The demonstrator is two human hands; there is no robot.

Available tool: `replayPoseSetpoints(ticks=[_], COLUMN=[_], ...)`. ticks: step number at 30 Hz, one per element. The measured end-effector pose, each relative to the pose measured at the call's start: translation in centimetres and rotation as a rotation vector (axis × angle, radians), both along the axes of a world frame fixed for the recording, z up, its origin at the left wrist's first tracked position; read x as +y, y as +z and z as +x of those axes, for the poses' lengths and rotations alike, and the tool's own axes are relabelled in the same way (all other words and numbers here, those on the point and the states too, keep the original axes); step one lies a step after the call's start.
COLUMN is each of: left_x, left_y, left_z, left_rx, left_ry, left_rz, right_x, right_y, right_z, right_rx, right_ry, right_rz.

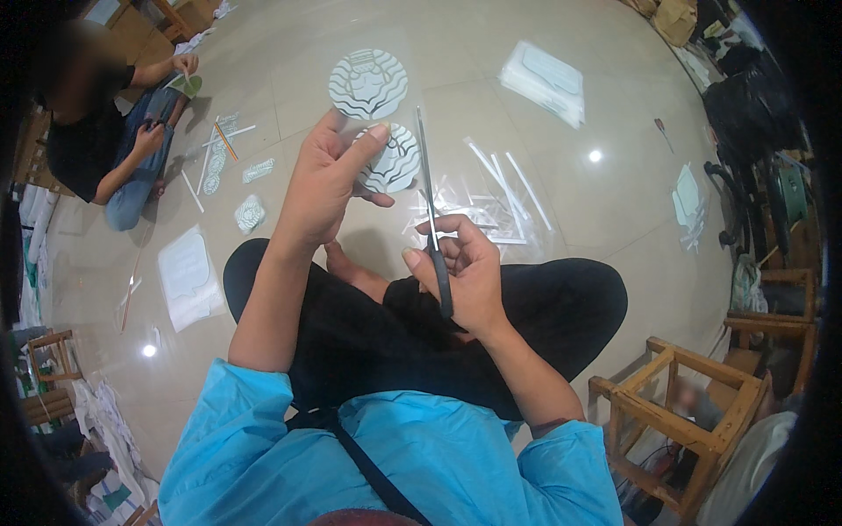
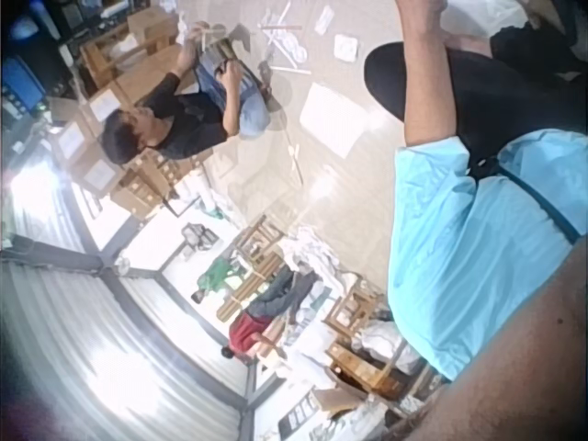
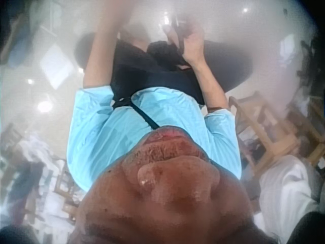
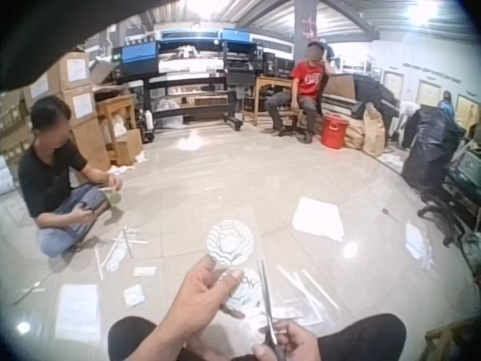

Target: The person sits on the floor and uses scissors to cut out circular decorative stickers from a transparent sheet. They carefully follow the printed outlines, separating each circle and placing the finished pieces on the floor.

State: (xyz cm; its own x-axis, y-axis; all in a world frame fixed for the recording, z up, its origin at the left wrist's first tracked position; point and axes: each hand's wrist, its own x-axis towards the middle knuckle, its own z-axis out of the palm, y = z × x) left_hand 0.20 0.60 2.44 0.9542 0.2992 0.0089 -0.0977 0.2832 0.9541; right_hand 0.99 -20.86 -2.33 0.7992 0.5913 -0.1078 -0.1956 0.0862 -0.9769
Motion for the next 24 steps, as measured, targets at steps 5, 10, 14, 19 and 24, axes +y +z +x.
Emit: replayPoseSetpoints(ticks=[5, 10, 14, 19, 24], left_x=[-0.1, 0.0, -0.2, -0.8, -1.0], left_y=[-0.1, 0.0, 0.1, 0.1, 0.0], left_z=[0.0, -0.1, -0.2, -0.3, -0.3], left_rx=[-0.004, 0.009, 0.007, 0.042, 0.031], left_ry=[0.003, -0.003, -0.029, -0.052, -0.066], left_rz=[0.011, -0.007, -0.007, 0.011, -0.009], right_x=[0.0, 0.0, 0.0, 0.0, -0.2], right_y=[0.0, 0.2, 0.3, 0.5, 0.9], right_z=[-0.1, 0.0, 0.0, 0.1, 0.2], right_rx=[0.002, -0.013, -0.017, -0.044, -0.011], right_ry=[-0.023, -0.026, -0.027, -0.052, -0.064], right_rz=[-0.034, -0.089, -0.034, -0.003, -0.08])
